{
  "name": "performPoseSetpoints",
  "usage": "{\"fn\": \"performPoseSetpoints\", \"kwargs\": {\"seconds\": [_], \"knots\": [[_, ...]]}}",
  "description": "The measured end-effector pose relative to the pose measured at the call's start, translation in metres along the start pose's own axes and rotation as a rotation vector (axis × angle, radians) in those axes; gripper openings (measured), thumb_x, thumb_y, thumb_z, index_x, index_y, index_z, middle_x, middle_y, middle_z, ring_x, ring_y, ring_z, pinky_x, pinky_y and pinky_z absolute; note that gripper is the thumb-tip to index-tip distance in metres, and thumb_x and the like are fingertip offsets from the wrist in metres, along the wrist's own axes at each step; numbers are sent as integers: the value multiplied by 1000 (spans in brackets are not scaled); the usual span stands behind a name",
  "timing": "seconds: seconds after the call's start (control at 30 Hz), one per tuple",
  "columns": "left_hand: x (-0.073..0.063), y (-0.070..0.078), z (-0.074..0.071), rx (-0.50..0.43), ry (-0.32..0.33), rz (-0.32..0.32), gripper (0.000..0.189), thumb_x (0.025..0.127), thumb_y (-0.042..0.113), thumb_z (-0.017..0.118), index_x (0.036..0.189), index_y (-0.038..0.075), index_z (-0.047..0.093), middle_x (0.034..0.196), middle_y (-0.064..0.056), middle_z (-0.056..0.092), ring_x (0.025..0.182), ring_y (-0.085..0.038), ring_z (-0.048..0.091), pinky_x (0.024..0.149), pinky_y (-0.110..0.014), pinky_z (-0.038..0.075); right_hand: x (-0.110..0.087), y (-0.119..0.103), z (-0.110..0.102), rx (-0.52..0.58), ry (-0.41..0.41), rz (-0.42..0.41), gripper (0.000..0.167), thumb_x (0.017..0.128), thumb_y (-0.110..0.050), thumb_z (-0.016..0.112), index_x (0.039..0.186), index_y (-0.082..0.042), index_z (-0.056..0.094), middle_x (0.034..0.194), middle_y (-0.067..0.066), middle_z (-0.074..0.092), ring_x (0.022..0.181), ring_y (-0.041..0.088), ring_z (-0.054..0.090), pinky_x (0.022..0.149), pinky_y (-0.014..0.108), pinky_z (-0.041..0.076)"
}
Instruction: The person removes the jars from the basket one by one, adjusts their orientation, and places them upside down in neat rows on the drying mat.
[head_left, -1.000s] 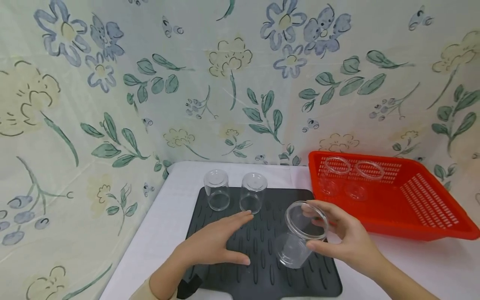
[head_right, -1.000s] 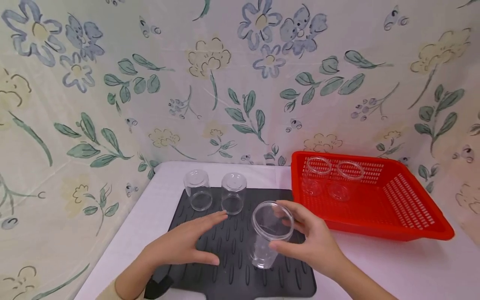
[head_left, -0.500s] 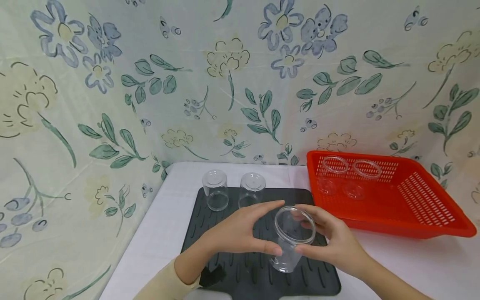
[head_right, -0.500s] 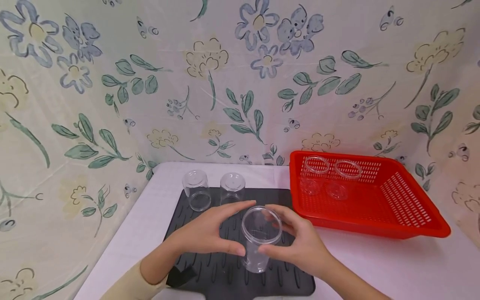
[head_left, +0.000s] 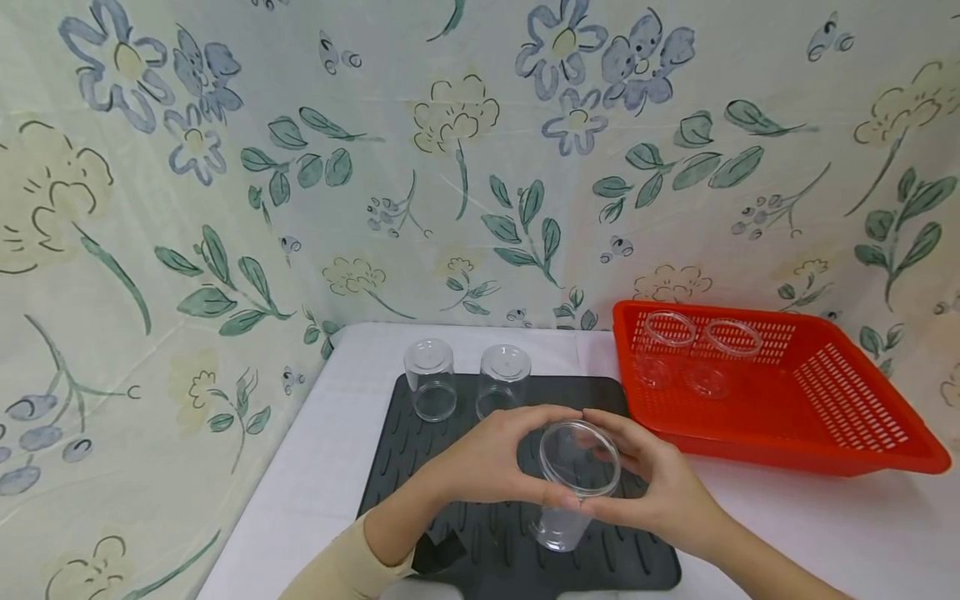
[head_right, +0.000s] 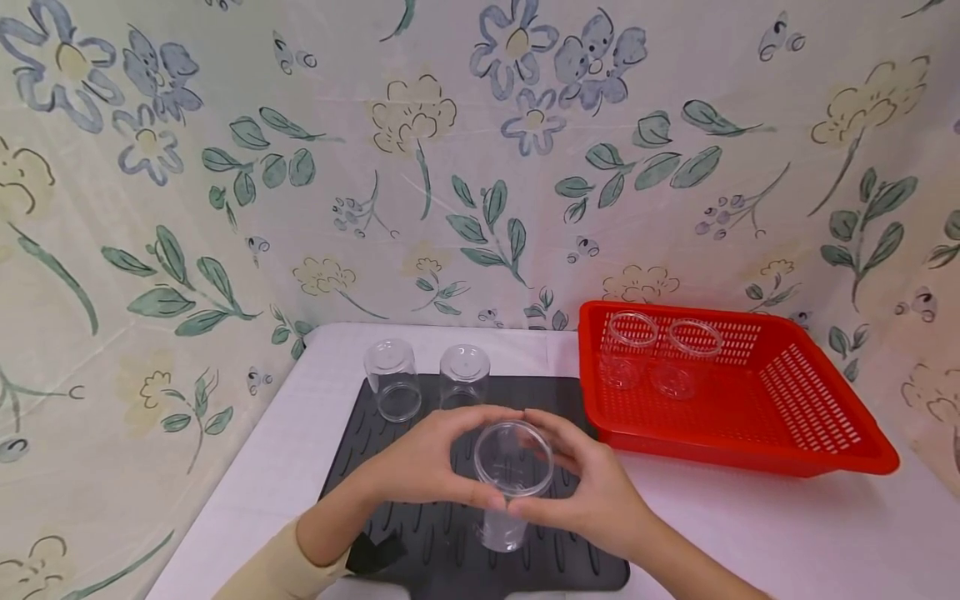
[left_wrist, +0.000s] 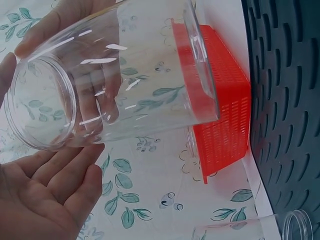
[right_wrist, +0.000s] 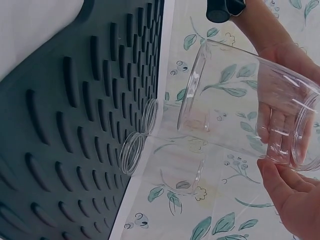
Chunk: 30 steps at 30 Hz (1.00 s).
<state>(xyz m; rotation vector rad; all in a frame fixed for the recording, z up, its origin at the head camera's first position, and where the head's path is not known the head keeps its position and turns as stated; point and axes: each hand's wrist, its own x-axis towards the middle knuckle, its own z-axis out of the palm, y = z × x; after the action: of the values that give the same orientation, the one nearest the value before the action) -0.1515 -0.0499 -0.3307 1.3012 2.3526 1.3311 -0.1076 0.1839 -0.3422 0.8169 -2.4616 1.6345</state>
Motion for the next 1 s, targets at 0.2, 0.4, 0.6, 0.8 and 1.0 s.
{"fn": "performPoseSetpoints", "kwargs": {"seconds": [0.2,0.4,0.6,0.8,1.0], "knots": [[0,1,2,-58,45,-9,69,79,32,82,140,18,53,137,14,54,125,-6,49,102,-35,43,-2,1,1,35,5,-24,72,77,-5,81,141,-8,48,132,14,58,113,7,61,89,21,49],[0,1,5,-88,82,-8,66,78,30,83,137,17,56,132,14,58,122,-5,51,100,-34,44,-6,5,5,72,15,-41,73,76,-2,81,141,-10,48,131,8,59,115,9,60,92,21,47],[-2,2,2,-121,150,27,66,76,24,84,135,16,57,126,12,61,116,-7,55,96,-33,47,-10,26,11,84,17,-79,78,74,0,82,142,-12,46,134,5,57,120,12,55,95,24,46],[-4,8,-4,-138,210,63,67,73,19,85,135,16,57,128,7,62,117,-11,56,100,-37,45,-14,55,29,218,-19,-142,81,76,2,79,146,-2,38,142,15,50,127,16,49,100,26,42],[-4,12,-6,-153,245,96,67,73,15,85,134,13,58,126,8,63,115,-10,58,99,-38,46,-14,71,51,381,-70,-108,80,78,-1,78,145,1,35,144,21,44,126,15,51,94,33,50]]}}
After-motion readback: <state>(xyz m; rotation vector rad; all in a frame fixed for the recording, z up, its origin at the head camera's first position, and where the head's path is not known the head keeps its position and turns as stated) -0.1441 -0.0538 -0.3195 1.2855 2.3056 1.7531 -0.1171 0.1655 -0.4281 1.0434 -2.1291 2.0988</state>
